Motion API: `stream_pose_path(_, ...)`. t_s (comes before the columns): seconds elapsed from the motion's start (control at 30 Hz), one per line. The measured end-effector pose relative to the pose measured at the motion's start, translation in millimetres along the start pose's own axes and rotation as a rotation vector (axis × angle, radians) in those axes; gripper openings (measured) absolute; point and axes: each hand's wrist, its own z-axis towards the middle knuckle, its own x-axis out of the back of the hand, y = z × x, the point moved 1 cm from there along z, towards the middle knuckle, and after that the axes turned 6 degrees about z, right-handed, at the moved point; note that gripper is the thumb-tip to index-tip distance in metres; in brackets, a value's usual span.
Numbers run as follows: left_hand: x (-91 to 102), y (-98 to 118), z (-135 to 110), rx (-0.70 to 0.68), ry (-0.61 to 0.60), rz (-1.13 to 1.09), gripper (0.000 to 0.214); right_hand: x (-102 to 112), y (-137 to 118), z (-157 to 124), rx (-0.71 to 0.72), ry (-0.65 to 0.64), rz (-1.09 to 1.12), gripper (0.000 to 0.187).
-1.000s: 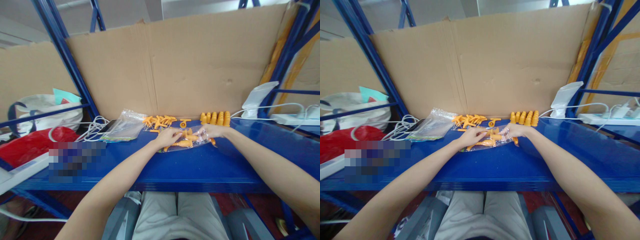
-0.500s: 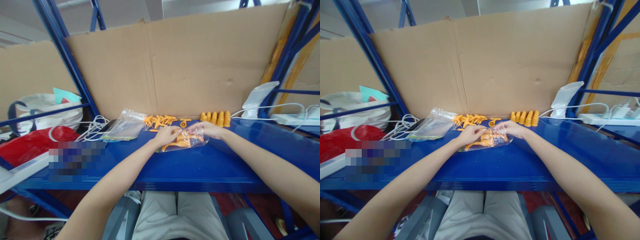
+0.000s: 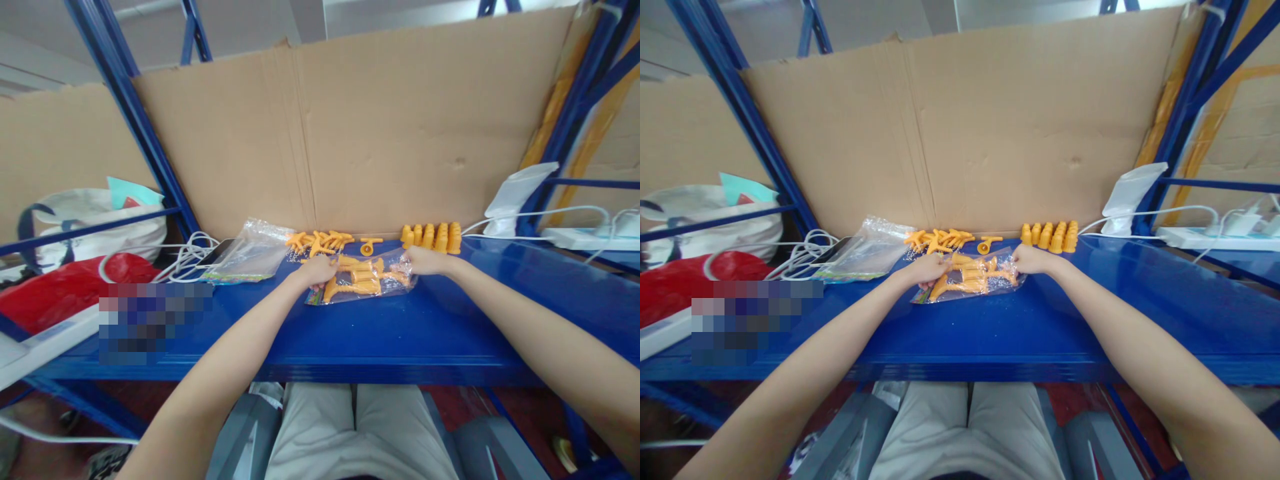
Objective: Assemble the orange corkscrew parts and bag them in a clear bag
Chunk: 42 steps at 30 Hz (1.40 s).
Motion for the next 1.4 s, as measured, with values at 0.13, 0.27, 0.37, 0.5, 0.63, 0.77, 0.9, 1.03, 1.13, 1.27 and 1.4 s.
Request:
stream_pose_path(0.13,-1.1,3,-3,0.013,-0.069,-0.098,0.057,-2,-12,-6,-0.045,-0.022,0.017,0.047)
stream_pose_path(0.27,-2.1,1,-1,0.014,-0.077,-0.143,0.057,-5,-28,-12,-0.036,-0.038,0.148,0.048)
stream_pose_path(0.37,-2.5,0,1,0.032,-0.090,-0.167,0.059,-9,-34,-13,-0.038,-0.065,0.260,0.042)
stream_pose_path(0.5,-1.9,-1,2,0.042,-0.082,-0.177,0.058,-12,-30,-11,-0.040,-0.074,0.326,0.039)
stream_pose_path(0.63,-0.5,-2,4,-0.012,0.047,-0.119,0.052,-13,-20,-8,-0.054,-0.068,0.262,0.038)
stream_pose_path(0.77,1.4,-1,6,-0.155,0.361,-0.062,0.043,-13,-20,-8,-0.023,-0.077,0.293,0.029)
stream_pose_path(0.9,-2.2,4,5,-0.334,0.425,-0.068,0.038,-6,-21,-9,-0.059,-0.110,0.309,0.026)
stream_pose_path(1.03,-8.6,9,6,-0.429,0.362,-0.050,0.032,12,-10,-3,-0.098,-0.005,0.173,0.030)
stream_pose_path(1.13,-10.5,9,9,-0.438,0.349,-0.045,0.031,24,0,9,-0.120,0.179,0.097,0.030)
stream_pose_path(1.27,-10.6,9,10,-0.425,0.343,-0.019,0.033,28,1,33,-0.105,0.265,0.080,0.019)
stream_pose_path(1.4,-11.0,11,8,-0.414,0.341,-0.007,0.033,21,-11,63,-0.030,0.185,-0.023,0.031)
